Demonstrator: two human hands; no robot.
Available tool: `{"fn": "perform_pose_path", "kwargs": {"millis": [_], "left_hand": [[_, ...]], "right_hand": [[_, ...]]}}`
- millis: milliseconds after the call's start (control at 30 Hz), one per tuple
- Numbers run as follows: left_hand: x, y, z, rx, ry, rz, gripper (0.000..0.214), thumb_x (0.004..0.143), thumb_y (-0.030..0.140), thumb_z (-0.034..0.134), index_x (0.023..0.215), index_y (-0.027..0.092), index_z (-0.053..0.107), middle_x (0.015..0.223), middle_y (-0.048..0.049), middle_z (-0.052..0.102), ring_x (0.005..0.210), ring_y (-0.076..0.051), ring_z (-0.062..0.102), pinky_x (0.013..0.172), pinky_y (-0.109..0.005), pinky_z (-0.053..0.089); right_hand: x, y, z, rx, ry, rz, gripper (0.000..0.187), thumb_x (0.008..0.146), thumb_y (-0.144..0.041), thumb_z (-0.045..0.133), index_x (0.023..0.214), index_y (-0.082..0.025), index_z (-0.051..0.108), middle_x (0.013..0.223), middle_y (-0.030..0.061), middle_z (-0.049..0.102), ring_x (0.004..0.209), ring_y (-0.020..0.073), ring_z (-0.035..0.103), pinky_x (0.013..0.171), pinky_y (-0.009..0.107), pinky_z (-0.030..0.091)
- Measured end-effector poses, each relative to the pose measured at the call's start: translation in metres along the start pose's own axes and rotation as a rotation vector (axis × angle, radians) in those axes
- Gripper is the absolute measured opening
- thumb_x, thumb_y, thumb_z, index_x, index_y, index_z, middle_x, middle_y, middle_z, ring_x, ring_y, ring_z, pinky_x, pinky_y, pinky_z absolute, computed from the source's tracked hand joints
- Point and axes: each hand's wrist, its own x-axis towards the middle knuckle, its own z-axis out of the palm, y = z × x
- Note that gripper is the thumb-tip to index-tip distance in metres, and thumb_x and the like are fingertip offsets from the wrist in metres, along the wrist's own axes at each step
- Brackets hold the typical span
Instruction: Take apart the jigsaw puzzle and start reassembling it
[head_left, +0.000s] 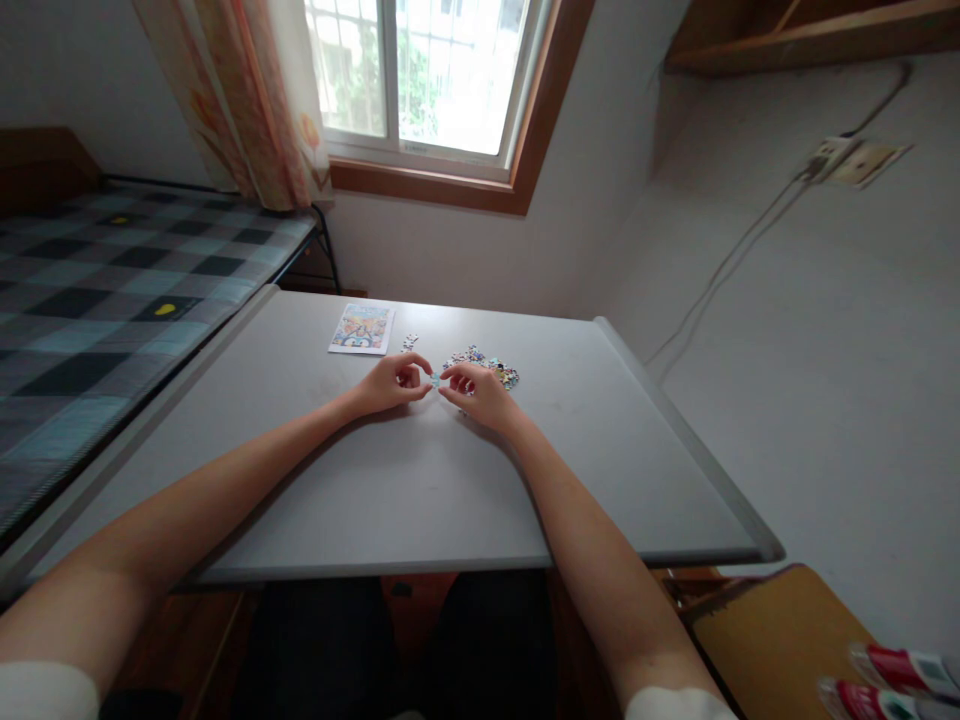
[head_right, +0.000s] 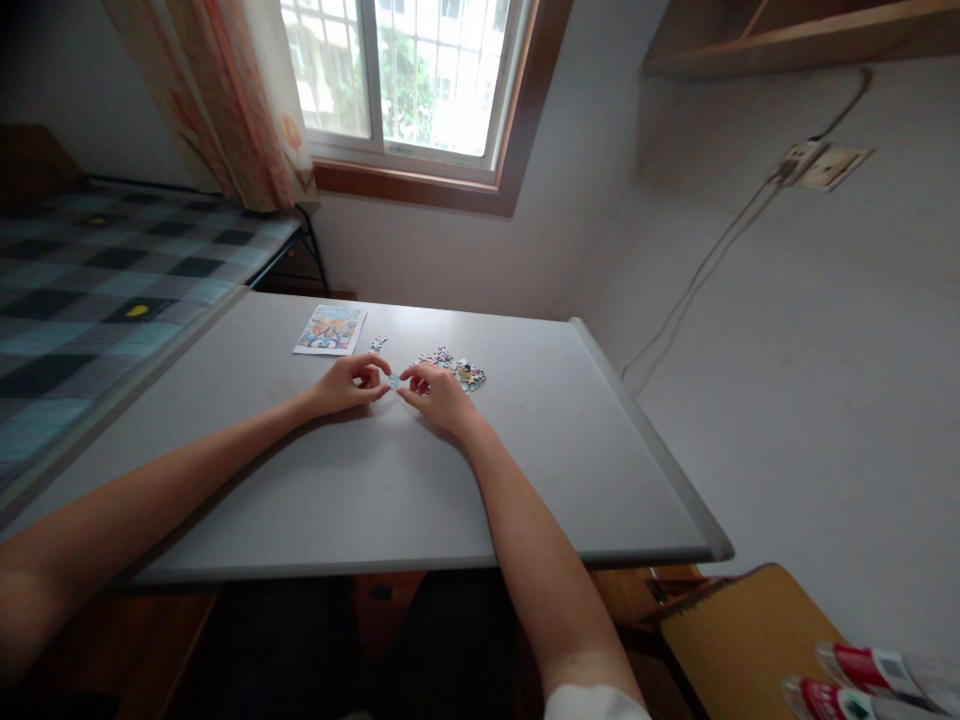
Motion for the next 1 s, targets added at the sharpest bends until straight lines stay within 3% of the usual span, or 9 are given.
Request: {"fn": "perform_pose_path", "kwargs": {"millis": [1000], "left_hand": [[0.0000, -0.0042, 0.0003, 0.026, -0.003, 0.007, 0.021, 0.076, 0.028, 0.066, 0.090, 0.013, 0.060, 0.051, 0.0062, 0.049, 0.045, -0.005, 0.042, 0.045, -0.016, 0.032]], "right_hand": [[0.0014, 0.0015, -0.0009, -0.013, 0.007, -0.029, 0.016, 0.080, -0.027, 0.067, 0.092, -0.016, 0.070, 0.075, 0.0012, 0.059, 0.065, 0.0110, 0.055, 0.065, 0.026, 0.046]]}}
